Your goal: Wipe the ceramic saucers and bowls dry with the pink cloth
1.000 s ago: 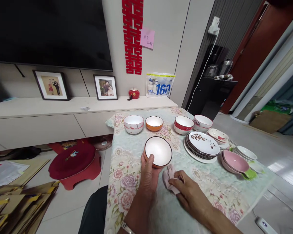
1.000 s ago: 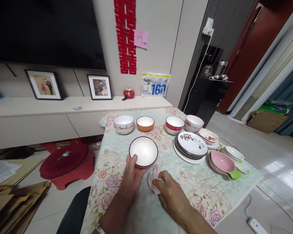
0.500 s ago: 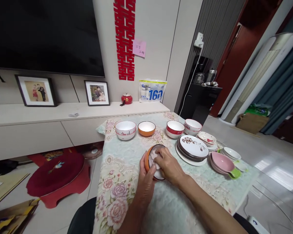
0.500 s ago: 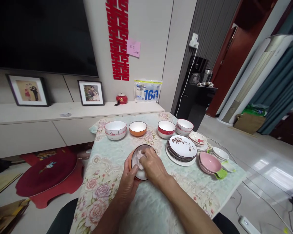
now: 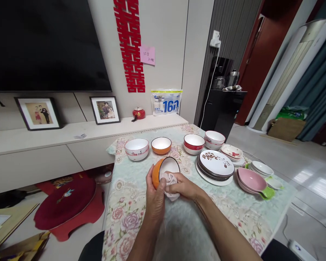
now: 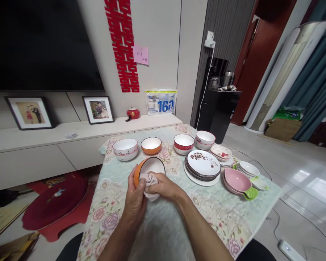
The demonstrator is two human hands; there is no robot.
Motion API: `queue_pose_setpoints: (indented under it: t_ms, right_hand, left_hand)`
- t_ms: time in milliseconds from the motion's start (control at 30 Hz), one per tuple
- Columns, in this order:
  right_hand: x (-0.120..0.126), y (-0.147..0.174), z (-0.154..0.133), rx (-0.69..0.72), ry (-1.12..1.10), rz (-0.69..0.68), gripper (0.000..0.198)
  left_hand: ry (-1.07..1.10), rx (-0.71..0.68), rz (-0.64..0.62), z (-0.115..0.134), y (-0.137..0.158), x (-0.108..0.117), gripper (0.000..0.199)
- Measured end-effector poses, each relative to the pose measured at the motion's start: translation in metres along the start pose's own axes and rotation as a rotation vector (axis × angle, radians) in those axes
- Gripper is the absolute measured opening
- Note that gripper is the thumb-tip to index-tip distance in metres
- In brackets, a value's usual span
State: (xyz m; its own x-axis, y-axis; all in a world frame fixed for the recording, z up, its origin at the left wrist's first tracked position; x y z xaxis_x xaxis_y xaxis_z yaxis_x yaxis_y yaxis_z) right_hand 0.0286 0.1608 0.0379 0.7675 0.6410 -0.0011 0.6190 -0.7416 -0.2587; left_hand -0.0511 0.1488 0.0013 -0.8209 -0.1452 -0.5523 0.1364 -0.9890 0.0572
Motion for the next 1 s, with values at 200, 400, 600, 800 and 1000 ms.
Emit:
queue_pose_setpoints:
  t_ms: [200, 400, 600, 800, 1000]
  right_hand:
    - [-0.005, 0.012, -0.015, 0.206, 0.729, -0.169, 0.032]
    - [-0.007, 0.015, -0.001, 0.138, 1.372, -0.053, 0.041]
    - [-0.037, 0.011, -0.006, 0.314, 0.918, -0.056, 0.050]
    - [-0.029, 0.012, -0.006, 0.302, 1.180, -0.139, 0.043]
    - [-0.019, 0.016, -0.012, 0.387, 1.335, -0.041, 0.038]
  left_hand:
    - [0.049, 0.015, 0.015, -0.008, -0.014, 0.008, 0.067]
    - [0.061, -0.012, 0.087, -0.004, -0.015, 0.019, 0.065]
    - [0.005, 0.013, 0.118, 0.001, -0.008, 0.019, 0.063]
    - [0.011, 0.002, 0.127, 0.005, -0.013, 0.031, 0.062]
    - [0.038, 0.066, 0.122, -0.004, -0.010, 0.029, 0.072]
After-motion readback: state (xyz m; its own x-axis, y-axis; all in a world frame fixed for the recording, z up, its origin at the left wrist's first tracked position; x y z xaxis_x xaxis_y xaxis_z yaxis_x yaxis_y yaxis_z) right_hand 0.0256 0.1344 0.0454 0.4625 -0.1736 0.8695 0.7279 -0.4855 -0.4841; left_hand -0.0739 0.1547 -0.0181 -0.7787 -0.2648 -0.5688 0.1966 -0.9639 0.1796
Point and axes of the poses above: each hand's wrist, its own y-axis away from the middle knuckle, its own x-axis out of the back of the hand, z = x × y, the point moved 10 cm from there along -y, towards the middle knuckle, and after that the axes turned 11 degrees about x, right-handed, at the moved point
